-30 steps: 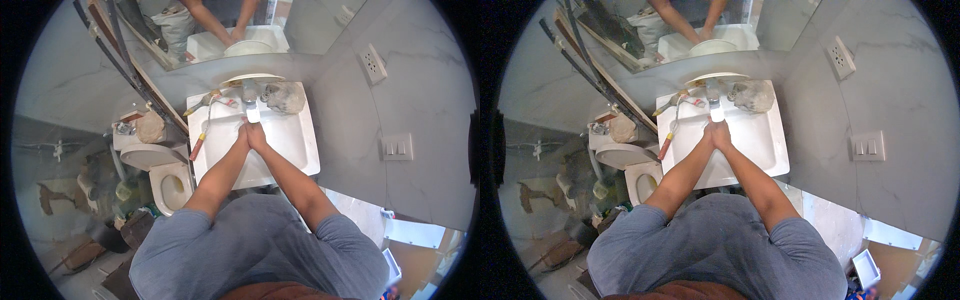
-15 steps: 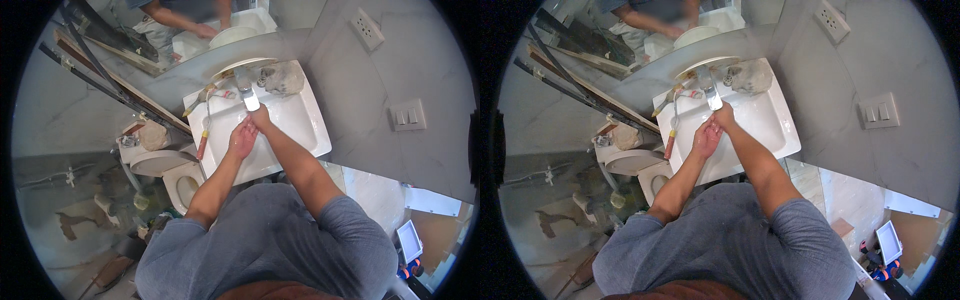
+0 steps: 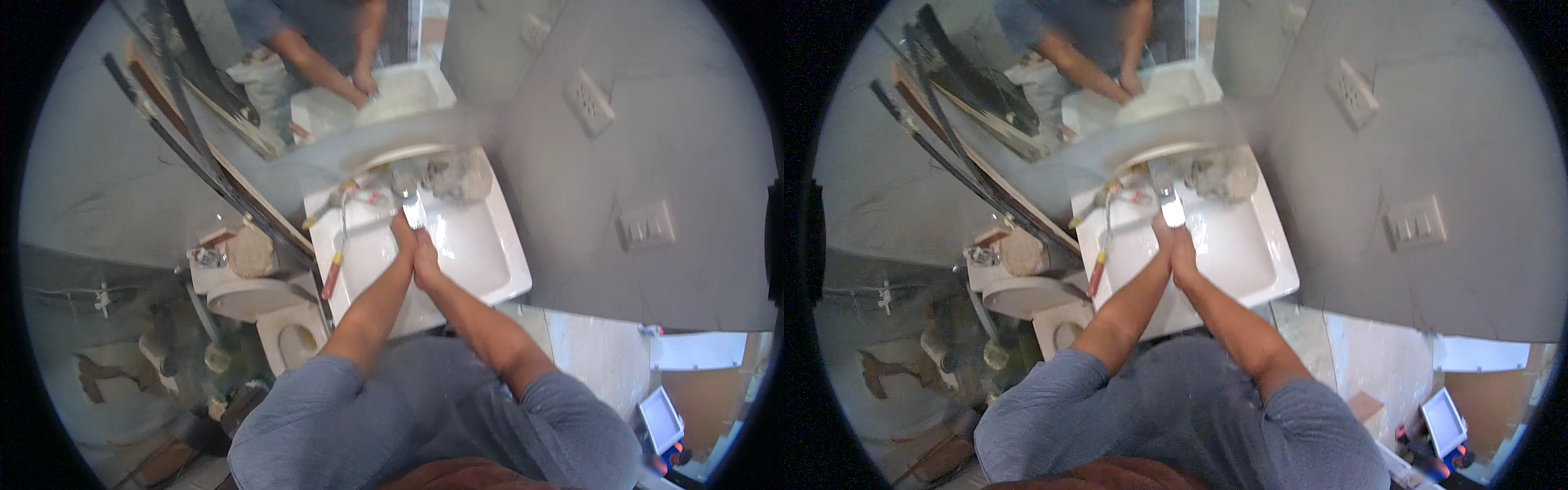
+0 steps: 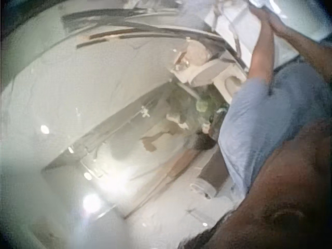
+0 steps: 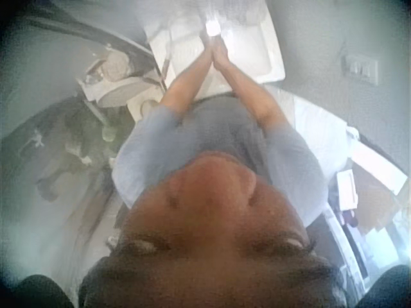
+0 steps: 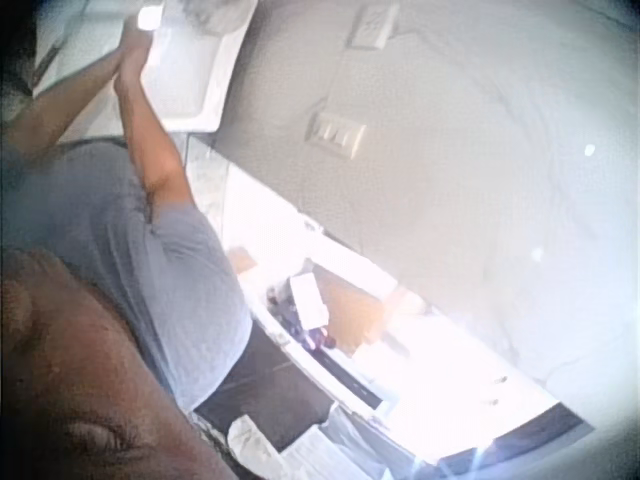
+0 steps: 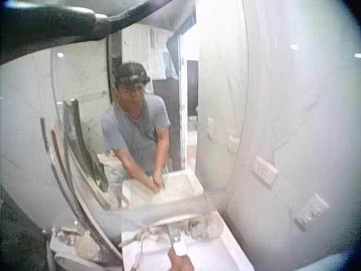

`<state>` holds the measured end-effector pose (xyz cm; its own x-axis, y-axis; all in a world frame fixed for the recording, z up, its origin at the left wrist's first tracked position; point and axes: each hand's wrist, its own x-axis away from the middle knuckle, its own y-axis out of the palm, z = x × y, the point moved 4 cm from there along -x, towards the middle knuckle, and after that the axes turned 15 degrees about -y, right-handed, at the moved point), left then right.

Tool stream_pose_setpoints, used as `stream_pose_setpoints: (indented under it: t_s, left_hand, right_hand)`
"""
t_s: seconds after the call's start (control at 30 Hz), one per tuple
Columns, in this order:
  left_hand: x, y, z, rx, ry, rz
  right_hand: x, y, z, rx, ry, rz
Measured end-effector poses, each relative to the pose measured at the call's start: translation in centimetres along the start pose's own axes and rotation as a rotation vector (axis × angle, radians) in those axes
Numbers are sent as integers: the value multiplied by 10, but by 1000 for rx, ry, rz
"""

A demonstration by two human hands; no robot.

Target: The person assembles a metal ladder by unfolding its sections and connecting the rungs. They work with another person to lift and position the ladder, then fold it into a compact form and place it upright.

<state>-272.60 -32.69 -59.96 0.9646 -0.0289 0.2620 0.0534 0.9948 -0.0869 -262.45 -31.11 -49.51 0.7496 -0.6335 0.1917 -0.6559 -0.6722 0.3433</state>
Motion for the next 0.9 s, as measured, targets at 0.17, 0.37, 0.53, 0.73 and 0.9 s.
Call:
stream_pose_setpoints:
  t_s: [0.17,0.37,0.53,0.73,0.9]
  left_hand:
    - [89,3,54,100,-511,-447]
    - [140,-73,134,74,-219,-639]
    - [125,-83,244,-642,572,-310]
    - [94,-39,194,-839,789,-409]
    - [111,-45,196,-859,780,-335]
  right_hand:
    - [-19,-29,-4,-294,283,165]
    - [-66,-40,28,72,254,-192]
    - [-47,-49,7,614,12,-621]
    - [16,-125,-39,1074,-284,-636]
    - [86,-239,-83,251,152,-173]
